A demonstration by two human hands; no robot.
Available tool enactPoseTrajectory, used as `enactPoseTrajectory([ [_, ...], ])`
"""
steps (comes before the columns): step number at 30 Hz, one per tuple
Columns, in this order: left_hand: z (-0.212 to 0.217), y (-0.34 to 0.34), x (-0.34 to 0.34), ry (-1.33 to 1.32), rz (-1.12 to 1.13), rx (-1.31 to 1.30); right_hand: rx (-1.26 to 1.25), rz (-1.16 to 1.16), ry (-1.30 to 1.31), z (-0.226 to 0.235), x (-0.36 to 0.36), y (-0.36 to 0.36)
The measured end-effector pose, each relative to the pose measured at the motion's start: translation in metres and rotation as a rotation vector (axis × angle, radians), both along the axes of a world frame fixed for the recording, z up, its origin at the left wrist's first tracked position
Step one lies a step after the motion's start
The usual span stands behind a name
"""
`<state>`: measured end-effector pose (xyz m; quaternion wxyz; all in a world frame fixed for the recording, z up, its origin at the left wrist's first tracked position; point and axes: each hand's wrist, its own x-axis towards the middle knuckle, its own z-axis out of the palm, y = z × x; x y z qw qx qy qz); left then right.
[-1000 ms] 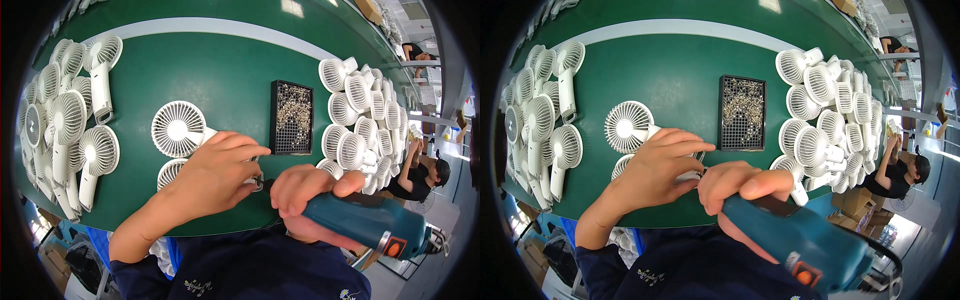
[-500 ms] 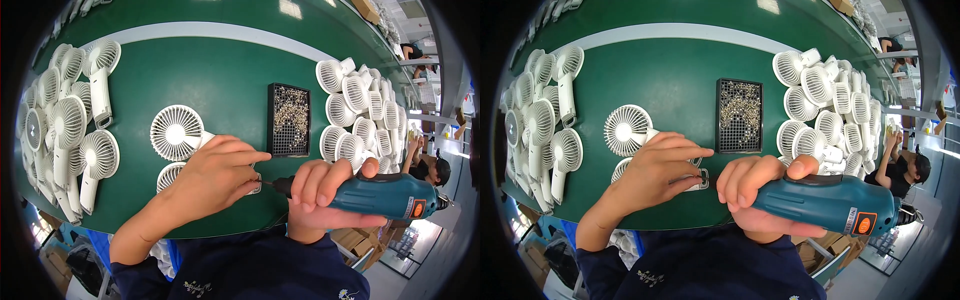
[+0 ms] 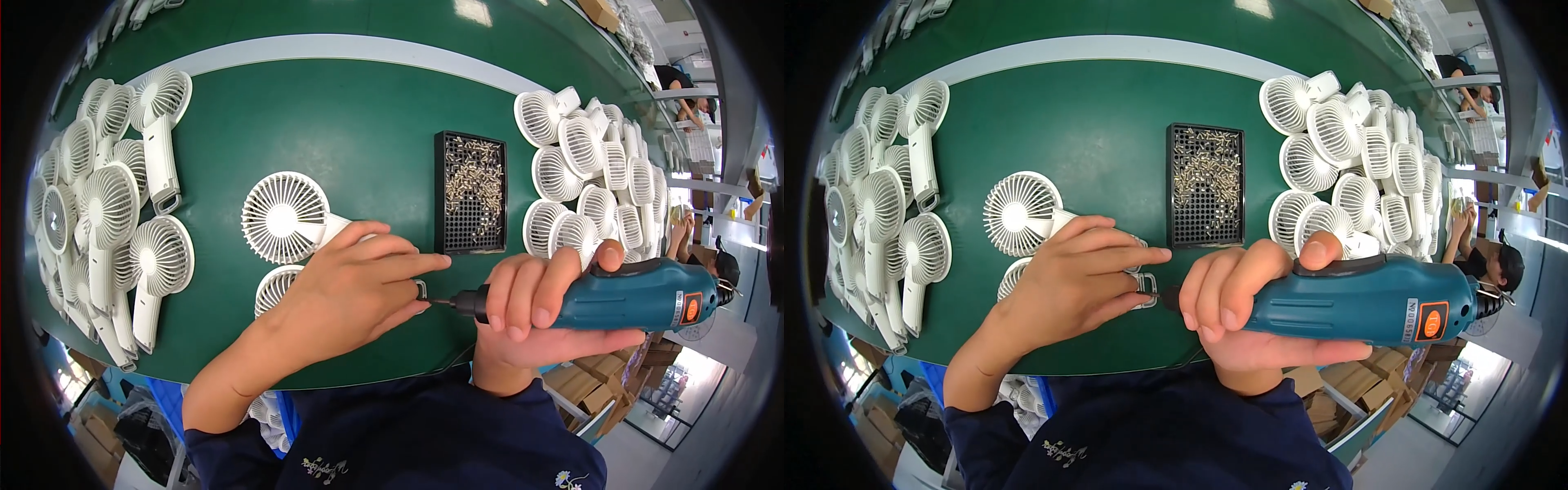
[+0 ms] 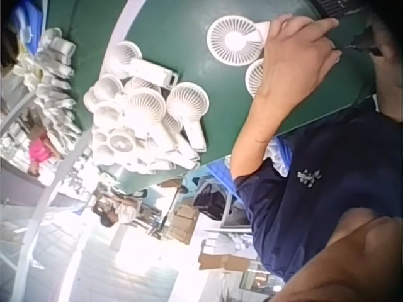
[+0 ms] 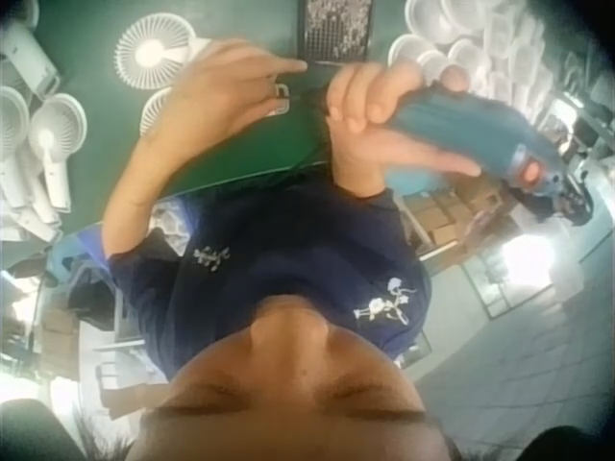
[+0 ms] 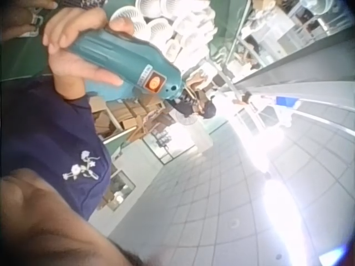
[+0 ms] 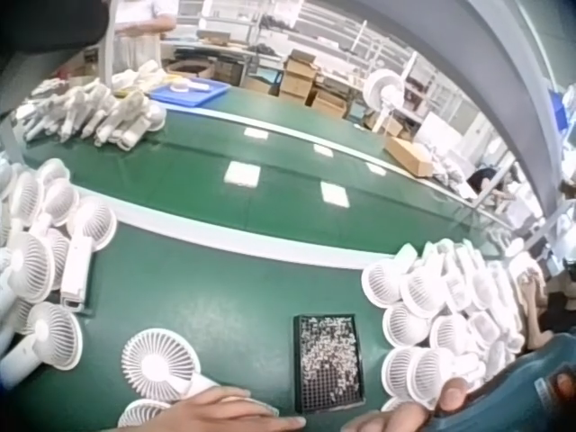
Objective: The person assembles portable fans on a factory production line by securing fan housings with screws using an electric screwdriver.
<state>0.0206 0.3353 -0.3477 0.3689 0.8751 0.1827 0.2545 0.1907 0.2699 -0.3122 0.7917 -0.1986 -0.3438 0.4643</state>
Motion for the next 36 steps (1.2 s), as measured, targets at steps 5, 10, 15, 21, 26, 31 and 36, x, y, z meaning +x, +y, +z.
enactPoseTrajectory([
  [5, 0.002, -0.001, -0.001, 0.01, -0.059, 0.029, 0.012, 0.077, -0.045, -0.005, 0.006, 0.006],
  [10, 0.0, -0.001, -0.002, 0.044, -0.103, 0.041, 0.0, 0.053, -0.027, -0.004, 0.003, 0.0],
  [15, 0.006, 0.002, -0.004, 0.0, -0.073, -0.052, 0.027, -0.001, -0.102, 0.0, -0.01, -0.011],
  [21, 0.004, 0.004, -0.001, -0.002, -0.059, -0.139, 0.111, 0.011, -0.288, 0.001, -0.02, -0.029],
  [26, -0.001, 0.002, -0.004, -0.022, -0.039, -0.141, 0.132, -0.029, -0.371, -0.009, -0.028, -0.024],
  [31, 0.002, 0.001, -0.002, -0.038, -0.035, -0.147, 0.146, -0.039, -0.387, -0.01, -0.029, -0.027],
  [36, 0.0, 0.003, -0.004, -0.022, -0.04, -0.149, 0.135, 0.021, -0.375, -0.01, -0.033, -0.027],
])
